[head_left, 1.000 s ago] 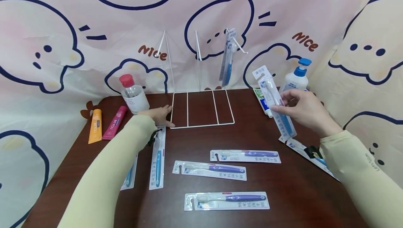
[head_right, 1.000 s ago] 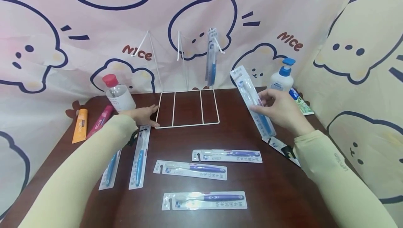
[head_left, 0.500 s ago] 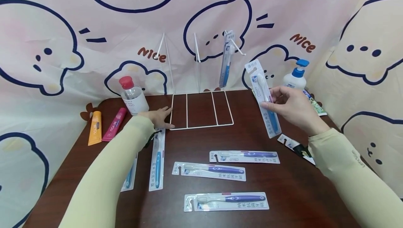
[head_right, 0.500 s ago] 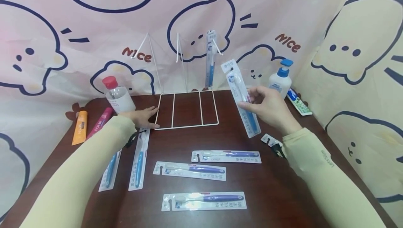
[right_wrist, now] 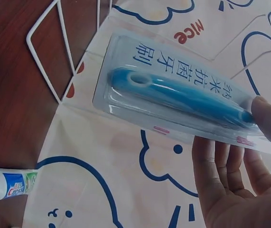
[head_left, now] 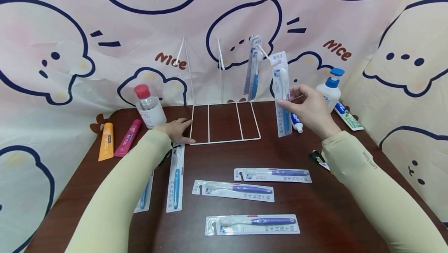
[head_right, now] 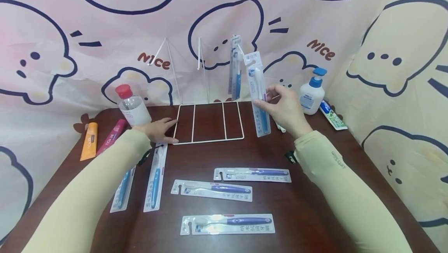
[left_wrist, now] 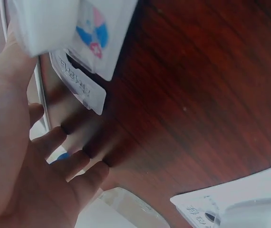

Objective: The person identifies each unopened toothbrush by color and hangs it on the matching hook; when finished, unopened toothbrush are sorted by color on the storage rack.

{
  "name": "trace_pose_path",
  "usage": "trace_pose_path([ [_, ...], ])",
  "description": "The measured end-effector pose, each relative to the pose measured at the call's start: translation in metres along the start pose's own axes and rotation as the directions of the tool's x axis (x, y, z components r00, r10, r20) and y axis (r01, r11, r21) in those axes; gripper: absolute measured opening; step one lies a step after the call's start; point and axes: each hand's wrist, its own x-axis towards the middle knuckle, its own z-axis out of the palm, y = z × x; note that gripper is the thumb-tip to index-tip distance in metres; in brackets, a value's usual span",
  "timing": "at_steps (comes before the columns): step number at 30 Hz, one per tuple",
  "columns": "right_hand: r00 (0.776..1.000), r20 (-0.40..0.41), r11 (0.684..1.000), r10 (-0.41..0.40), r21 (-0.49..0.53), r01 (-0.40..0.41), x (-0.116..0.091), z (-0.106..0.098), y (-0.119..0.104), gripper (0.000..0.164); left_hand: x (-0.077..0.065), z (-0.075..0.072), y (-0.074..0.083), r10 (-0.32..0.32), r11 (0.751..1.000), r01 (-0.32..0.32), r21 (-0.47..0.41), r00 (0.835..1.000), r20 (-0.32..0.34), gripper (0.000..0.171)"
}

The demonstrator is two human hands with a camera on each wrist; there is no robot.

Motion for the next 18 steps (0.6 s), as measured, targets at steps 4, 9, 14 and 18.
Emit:
trace_pose_path([
  [4,1.0,-0.008,1.0,0.011,0.009,-0.011,0.007,0.006,-0.003,0.056,0.0,-0.002,0.001,0.0,1.0,0.0,0.0,1.0,-0.004,0.098],
  [9,0.999,-0.032,0.999,0.036,0.032,-0.035,0.014,0.01,-0.002,0.057,0.0,-0.003,0.003,0.0,1.0,0.0,0.011,1.0,0.001,0.097],
  [14,0.999,-0.026,0.999,0.038,0.037,-0.037,0.02,0.014,0.0,0.057,0.002,-0.003,0.003,0.004,1.0,-0.004,0.029,1.0,0.003,0.096],
  [18,1.0,0.014,0.999,0.028,0.035,-0.028,0.027,0.021,0.002,0.055,0.002,-0.003,0.001,0.002,0.999,-0.003,0.044,1.0,0.01,0.097],
])
